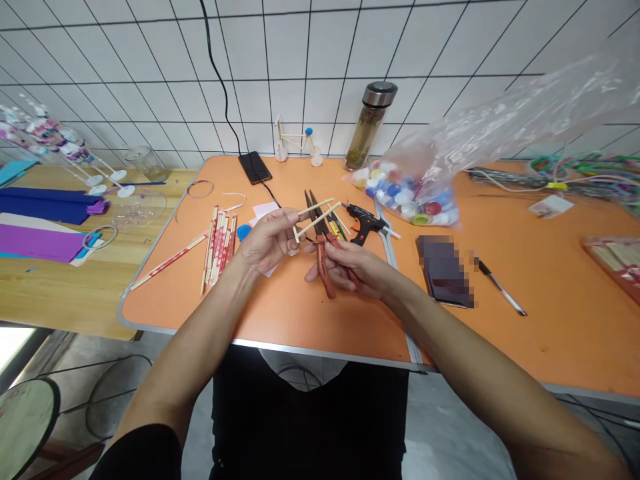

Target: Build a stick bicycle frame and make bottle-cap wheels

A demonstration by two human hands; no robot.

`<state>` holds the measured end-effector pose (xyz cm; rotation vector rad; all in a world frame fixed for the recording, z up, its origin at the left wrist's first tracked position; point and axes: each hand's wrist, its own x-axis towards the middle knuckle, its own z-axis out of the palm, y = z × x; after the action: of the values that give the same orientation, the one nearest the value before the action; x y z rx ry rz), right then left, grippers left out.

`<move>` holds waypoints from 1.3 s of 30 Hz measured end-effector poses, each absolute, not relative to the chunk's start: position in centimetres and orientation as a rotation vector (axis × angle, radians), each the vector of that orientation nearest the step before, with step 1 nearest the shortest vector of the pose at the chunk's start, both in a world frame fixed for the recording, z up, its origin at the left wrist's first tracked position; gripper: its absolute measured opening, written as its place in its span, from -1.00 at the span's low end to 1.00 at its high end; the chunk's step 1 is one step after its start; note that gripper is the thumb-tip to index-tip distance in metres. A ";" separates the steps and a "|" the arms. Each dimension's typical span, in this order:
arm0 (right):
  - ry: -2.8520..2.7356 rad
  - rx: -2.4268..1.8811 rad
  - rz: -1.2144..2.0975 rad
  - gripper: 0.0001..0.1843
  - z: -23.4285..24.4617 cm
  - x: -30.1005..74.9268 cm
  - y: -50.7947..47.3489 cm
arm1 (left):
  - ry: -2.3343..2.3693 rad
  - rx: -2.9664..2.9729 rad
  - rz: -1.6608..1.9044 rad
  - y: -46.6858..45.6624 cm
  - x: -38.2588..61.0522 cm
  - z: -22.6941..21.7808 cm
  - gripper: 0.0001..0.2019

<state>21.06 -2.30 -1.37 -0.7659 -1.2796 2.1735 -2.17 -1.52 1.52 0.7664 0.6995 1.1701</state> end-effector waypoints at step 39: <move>-1.767 -1.189 1.183 -0.67 -0.7 22.2 -3.0 | 1.276 1.235 1.653 -1.8 -2.2 1.8 -0.82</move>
<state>22.17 -2.98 -0.71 -1.1888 -1.7669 1.1832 -2.17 -1.83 1.76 1.2349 1.2764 1.6526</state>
